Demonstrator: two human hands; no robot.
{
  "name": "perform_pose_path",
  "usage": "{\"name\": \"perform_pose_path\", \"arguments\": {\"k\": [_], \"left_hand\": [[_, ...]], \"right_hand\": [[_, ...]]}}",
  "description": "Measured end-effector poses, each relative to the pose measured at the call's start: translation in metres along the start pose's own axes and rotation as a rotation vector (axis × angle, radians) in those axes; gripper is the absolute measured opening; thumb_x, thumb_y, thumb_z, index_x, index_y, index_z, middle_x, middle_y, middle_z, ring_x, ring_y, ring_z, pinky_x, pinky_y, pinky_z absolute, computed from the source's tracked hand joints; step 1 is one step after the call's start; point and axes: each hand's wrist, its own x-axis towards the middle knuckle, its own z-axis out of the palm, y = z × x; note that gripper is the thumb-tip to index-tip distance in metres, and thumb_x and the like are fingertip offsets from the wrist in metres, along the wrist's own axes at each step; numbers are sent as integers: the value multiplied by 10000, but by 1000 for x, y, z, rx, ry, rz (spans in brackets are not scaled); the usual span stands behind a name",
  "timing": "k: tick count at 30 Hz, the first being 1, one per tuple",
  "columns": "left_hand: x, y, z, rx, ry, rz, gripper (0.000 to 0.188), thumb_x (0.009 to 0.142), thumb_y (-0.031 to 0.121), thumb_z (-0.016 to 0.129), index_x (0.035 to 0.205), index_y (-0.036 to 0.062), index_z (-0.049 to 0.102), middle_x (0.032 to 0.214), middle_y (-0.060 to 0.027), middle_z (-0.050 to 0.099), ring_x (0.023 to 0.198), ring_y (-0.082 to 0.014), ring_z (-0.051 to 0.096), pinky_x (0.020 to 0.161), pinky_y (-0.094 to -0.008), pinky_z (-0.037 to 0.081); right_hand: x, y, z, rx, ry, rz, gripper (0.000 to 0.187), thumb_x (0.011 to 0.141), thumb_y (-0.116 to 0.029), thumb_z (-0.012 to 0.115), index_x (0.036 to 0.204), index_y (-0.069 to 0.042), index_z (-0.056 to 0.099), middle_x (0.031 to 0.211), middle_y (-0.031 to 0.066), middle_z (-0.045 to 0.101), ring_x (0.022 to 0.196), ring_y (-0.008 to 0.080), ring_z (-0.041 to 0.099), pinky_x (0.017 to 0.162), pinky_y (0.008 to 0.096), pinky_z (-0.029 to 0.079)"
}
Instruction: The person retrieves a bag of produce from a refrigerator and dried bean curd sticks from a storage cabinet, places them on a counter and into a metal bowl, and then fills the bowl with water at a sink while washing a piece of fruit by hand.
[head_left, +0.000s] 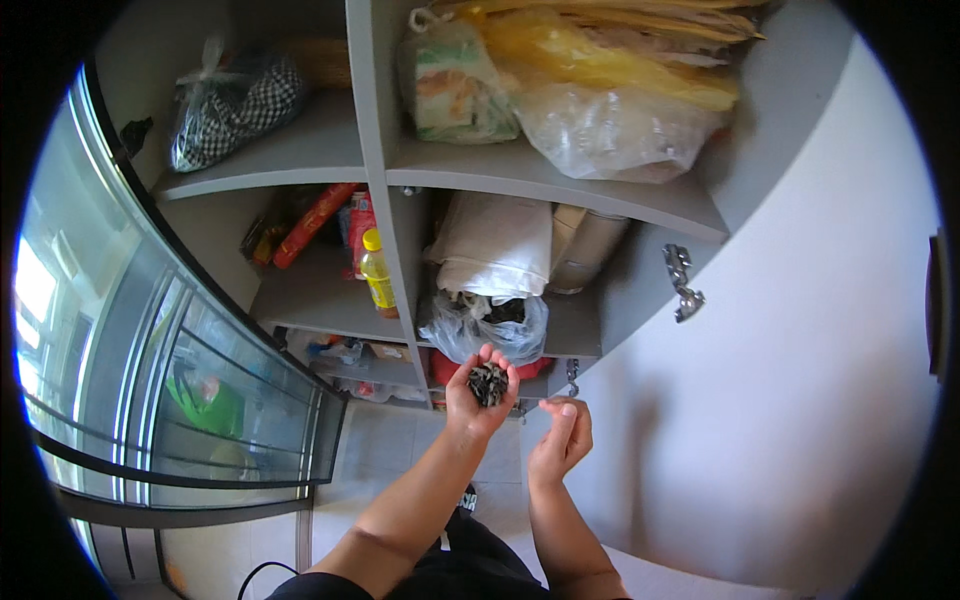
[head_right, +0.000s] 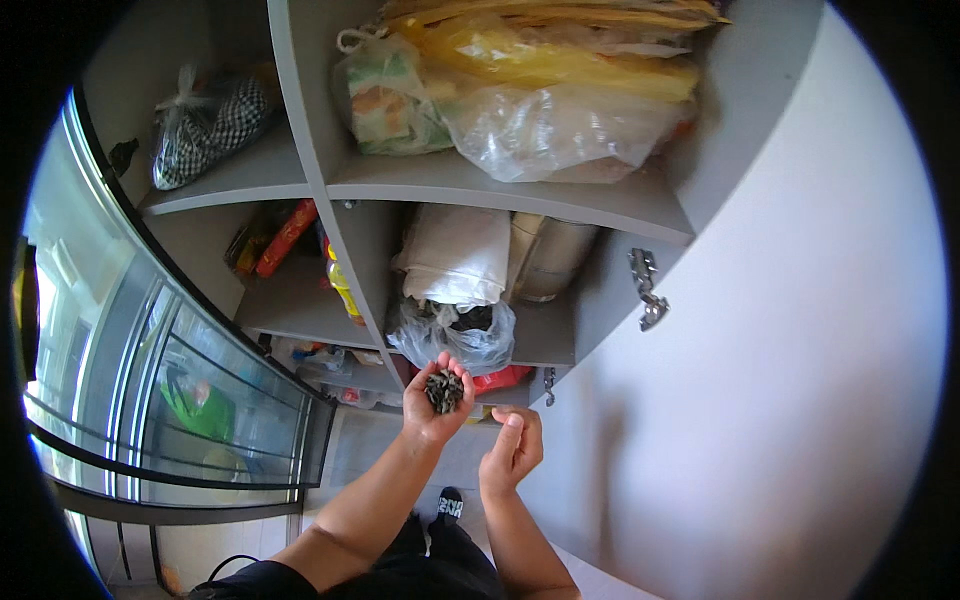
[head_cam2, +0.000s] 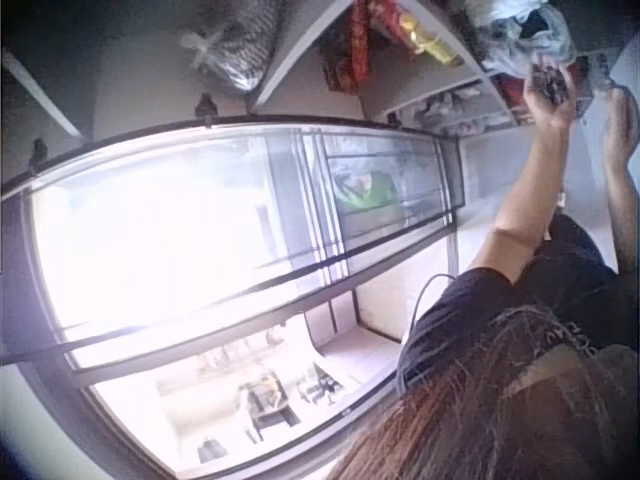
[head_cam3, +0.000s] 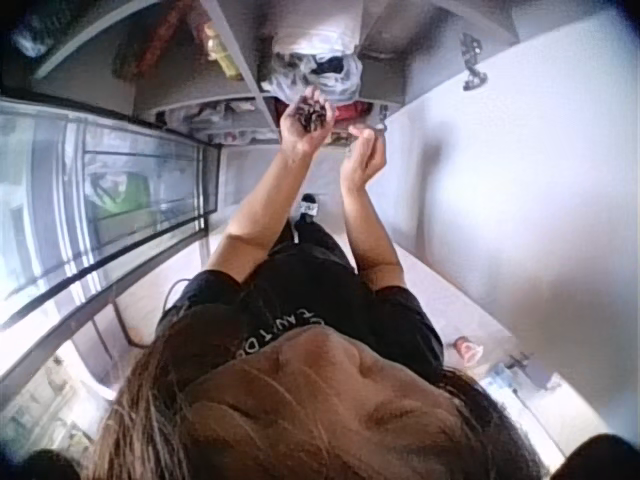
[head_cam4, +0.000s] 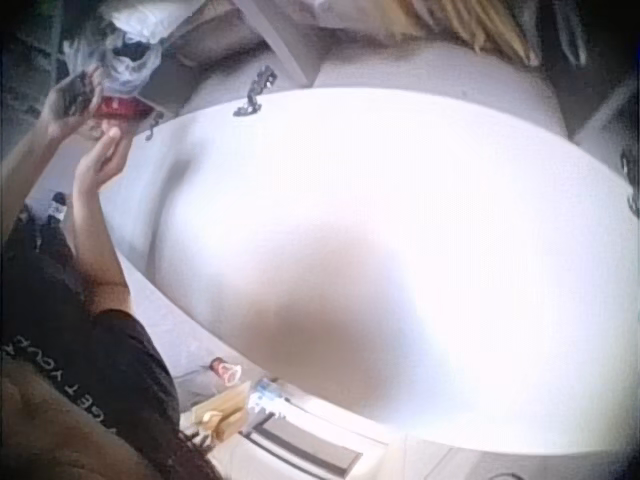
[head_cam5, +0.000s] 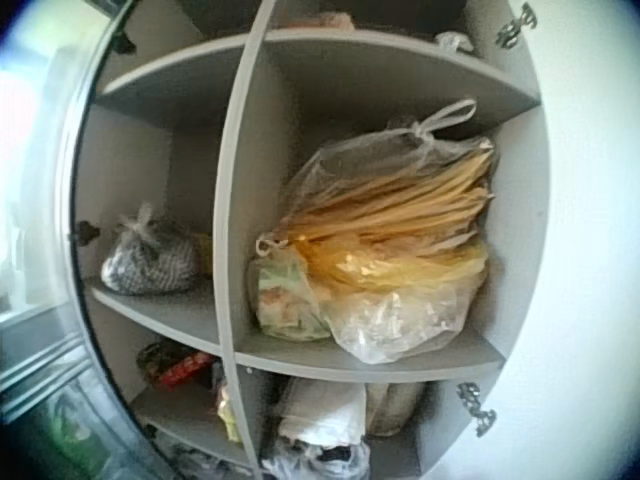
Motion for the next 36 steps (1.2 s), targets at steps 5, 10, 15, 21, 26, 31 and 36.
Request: {"name": "perform_pose_path", "arguments": {"k": [5, 10, 15, 21, 26, 31, 36], "left_hand": [[-63, -40, 7, -39, 106, -295, 198, 873, 197, 455, 929, 71, 597, 863, -66, 612, 802, -224, 590, 777, -374, 490], [-129, -76, 0, 40, 274, -471, 173, 857, 155, 500, 909, 42, 621, 840, -73, 601, 794, -203, 575, 781, -351, 487], [-176, -105, -20, 15, 325, -562, 166, 867, 143, 483, 921, 33, 595, 842, -64, 581, 805, -197, 571, 783, -353, 487], [-206, -119, -25, 20, 327, -523, 188, 879, 127, 450, 910, -5, 581, 840, -93, 567, 800, -212, 570, 773, -349, 493], [-224, -126, -30, 28, 330, -484, 183, 876, 133, 457, 917, 11, 586, 841, -85, 571, 799, -208, 570, 770, -351, 491], [-243, -114, -34, 29, 277, -448, 181, 871, 149, 466, 932, 38, 595, 838, -69, 578, 800, -205, 568, 767, -351, 489], [-243, -96, -31, 40, 226, -355, 192, 871, 162, 464, 927, 51, 610, 837, -71, 602, 796, -211, 574, 761, -346, 487]], "right_hand": [[-21, -42, -66, -226, 293, -254, 250, 909, -145, 409, 732, 6, 504, 759, 96, 525, 716, 175, 500, 671, 278, 399], [-45, -88, -147, -480, 669, -566, 206, 911, -138, 419, 809, 15, 513, 851, 118, 517, 782, 219, 486, 713, 328, 412], [-57, -116, -199, -476, 1111, -339, 270, 930, -220, 445, 1061, 15, 462, 1084, 104, 466, 978, 197, 467, 852, 312, 392], [-54, -110, -214, 191, 844, 33, 470, 939, -367, 385, 1198, 26, 372, 1179, 126, 429, 1052, 219, 455, 912, 334, 381], [-72, -117, -190, 27, 871, 108, 473, 940, -373, 372, 1162, 44, 401, 1133, 131, 457, 1046, 221, 459, 904, 344, 382], [-111, -116, -173, -80, 729, 127, 427, 943, -345, 393, 1116, 44, 426, 1091, 126, 459, 1019, 203, 446, 910, 324, 352], [-133, -121, -138, -64, 557, 90, 390, 947, -321, 397, 1125, 25, 430, 1110, 102, 454, 1027, 163, 421, 906, 301, 325]]}}
